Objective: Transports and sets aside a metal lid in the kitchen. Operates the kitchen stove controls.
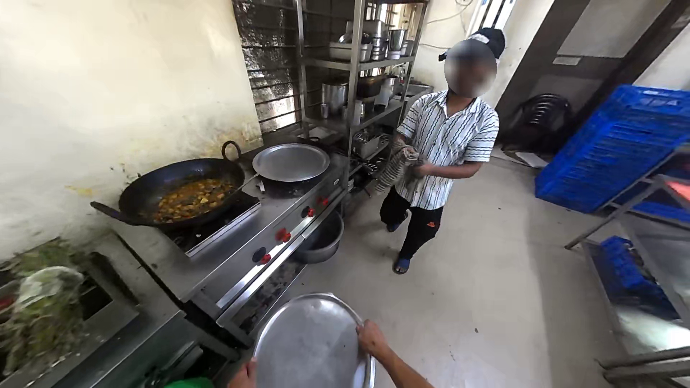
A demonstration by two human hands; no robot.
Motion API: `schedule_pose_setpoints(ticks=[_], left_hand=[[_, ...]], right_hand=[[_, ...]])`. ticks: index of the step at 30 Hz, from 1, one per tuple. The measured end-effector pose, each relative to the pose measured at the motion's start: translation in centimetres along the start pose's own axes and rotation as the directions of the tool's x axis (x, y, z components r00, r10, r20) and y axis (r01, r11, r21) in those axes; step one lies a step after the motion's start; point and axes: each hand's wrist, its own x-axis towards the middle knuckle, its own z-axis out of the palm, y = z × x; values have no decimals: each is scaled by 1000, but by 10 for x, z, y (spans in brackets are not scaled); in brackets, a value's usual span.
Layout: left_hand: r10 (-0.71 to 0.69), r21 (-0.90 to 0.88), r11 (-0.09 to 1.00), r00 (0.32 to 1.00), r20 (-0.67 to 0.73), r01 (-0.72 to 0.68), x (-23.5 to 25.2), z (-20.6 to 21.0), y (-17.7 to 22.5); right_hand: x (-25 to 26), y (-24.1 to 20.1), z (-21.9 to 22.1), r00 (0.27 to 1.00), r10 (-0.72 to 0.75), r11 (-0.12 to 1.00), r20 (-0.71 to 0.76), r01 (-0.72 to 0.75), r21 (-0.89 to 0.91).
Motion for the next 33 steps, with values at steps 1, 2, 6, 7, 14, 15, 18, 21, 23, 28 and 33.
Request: schedule_pose_setpoints(ticks=[1,2,6,7,14,15,18,21,23,28,33], left_hand=[[8,-26,1000,1000,-16,-9,0,3,-2],[1,-41,999,1000,-29,-2,-2,4,-1],[-25,-30,999,1000,-6,25,-14,-5,8],[-23,-24,999,1000,-5,23,-14,-6,8],[-25,-13,1000,1000,8,25,-22,-11,14],[-25,-12,1000,1000,7,25,-24,-11,15],[-17,-17,1000,1000,-10,17,-25,-11,14],[-18,-16,1000,1000,-5,18,-26,-9,13],[-29,-23,999,1000,0,29,-27,-10,14],[-50,-15,999,999,19,50,-31,-9,14],[-52,-20,998,998,26,53,-34,-11,14]], right_hand=[[-4,-1,-1,1000,-6,1000,10,6,11],[-9,-2,-3,1000,-9,1000,18,8,8],[-20,-6,-9,999,-19,1000,31,19,-2],[-20,-5,-9,1000,-23,1000,17,23,-4],[-23,-3,-7,1000,-27,999,-12,27,-25],[-25,-3,-8,999,-36,999,-12,36,-26],[-31,-5,-10,998,-52,998,-27,52,-21],[-31,-5,-13,999,-46,998,-27,45,-33],[-31,-6,-14,999,-43,998,-20,42,-45],[-36,-6,-14,998,-60,996,-20,58,-68],[-33,-6,-12,998,-48,996,-28,46,-77]])
